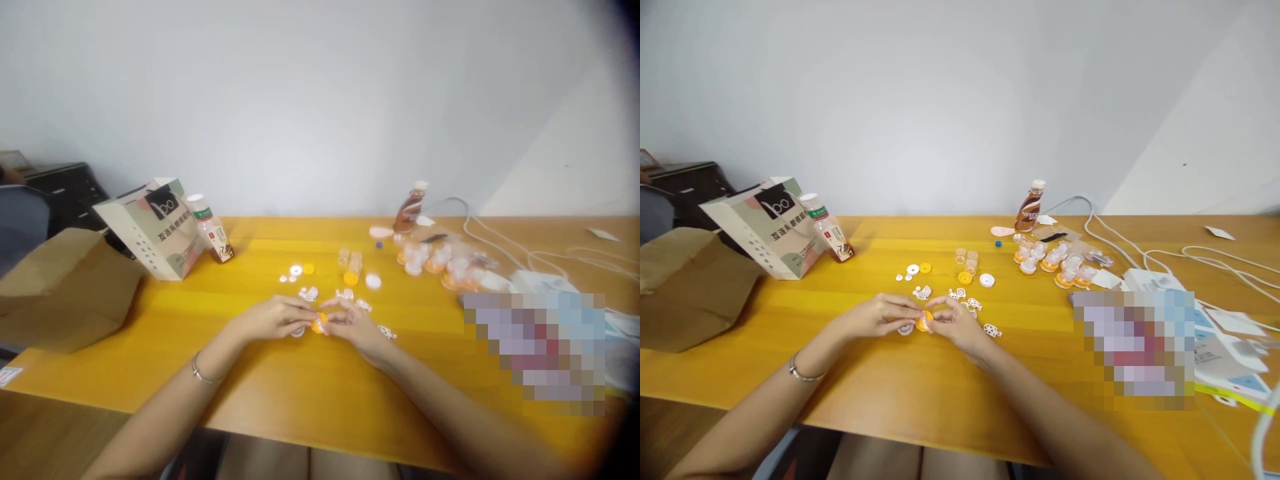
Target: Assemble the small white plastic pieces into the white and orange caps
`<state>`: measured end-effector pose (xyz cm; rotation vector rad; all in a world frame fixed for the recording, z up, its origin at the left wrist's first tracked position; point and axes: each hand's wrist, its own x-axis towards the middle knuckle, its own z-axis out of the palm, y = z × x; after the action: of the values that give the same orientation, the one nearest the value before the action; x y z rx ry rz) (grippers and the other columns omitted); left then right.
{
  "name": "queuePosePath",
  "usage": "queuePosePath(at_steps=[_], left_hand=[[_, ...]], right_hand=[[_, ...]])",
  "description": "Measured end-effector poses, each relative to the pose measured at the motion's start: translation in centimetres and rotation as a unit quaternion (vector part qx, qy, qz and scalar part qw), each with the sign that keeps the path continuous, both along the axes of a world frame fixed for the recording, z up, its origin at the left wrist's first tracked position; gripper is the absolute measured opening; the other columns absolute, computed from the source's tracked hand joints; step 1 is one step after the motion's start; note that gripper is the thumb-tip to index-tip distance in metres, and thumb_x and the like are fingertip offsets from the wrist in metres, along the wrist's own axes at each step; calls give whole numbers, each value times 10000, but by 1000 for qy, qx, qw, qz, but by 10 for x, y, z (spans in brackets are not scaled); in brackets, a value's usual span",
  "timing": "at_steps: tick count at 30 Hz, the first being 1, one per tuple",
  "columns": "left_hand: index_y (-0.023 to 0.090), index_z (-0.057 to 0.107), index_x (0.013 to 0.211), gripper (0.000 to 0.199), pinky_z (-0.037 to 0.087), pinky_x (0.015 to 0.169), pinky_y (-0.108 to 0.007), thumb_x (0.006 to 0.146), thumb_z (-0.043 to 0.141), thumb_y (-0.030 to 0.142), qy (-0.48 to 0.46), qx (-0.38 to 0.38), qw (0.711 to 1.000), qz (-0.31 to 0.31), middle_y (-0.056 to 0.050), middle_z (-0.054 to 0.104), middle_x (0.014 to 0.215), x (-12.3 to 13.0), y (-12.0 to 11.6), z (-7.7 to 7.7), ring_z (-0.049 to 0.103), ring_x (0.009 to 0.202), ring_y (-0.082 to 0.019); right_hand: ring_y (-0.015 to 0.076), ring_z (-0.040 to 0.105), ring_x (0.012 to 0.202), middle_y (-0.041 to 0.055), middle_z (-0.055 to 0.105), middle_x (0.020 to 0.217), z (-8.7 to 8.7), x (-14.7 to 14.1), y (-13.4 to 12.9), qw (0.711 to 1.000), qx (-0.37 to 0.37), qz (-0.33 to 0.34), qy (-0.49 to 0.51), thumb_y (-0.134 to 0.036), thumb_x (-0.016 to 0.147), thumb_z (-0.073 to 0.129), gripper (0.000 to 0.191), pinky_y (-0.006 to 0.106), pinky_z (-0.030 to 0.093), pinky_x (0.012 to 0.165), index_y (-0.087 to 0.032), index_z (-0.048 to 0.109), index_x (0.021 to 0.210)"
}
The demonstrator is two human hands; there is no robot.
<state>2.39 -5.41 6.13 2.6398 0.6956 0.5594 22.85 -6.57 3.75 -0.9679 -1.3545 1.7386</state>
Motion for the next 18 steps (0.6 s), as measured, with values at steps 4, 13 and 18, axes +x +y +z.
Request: queuePosePath(at_steps=[4, 13, 18], left_hand=[[201, 542, 1106, 297, 435, 833, -259, 829, 446, 246, -30, -12, 998, 50, -64, 604, 1036, 0, -3, 7, 567, 926, -148], [221, 457, 1149, 461, 402, 824, -310, 706, 571, 276, 87, -76, 987, 109, -61, 533, 1082, -2, -8, 0, 531, 924, -196], [193, 535, 1013, 244, 425, 782, -288, 781, 495, 256, -37, -138, 979, 146, -58, 562, 986, 1, 0, -6, 534, 887, -167]], right_hand=[[100, 561, 603, -41, 616, 620, -4, 2, 5, 1000, 9, -20, -13, -263, 601, 668, 326, 284, 406, 724, -200, 573, 906], [123, 593, 753, 1, 654, 774, -13, 4, 16, 997, 4, -80, -9, -287, 604, 678, 341, 288, 421, 807, -198, 604, 924], [140, 597, 837, 14, 657, 838, -13, 3, 15, 995, 22, -98, -5, -263, 596, 685, 349, 299, 417, 854, -196, 605, 928]])
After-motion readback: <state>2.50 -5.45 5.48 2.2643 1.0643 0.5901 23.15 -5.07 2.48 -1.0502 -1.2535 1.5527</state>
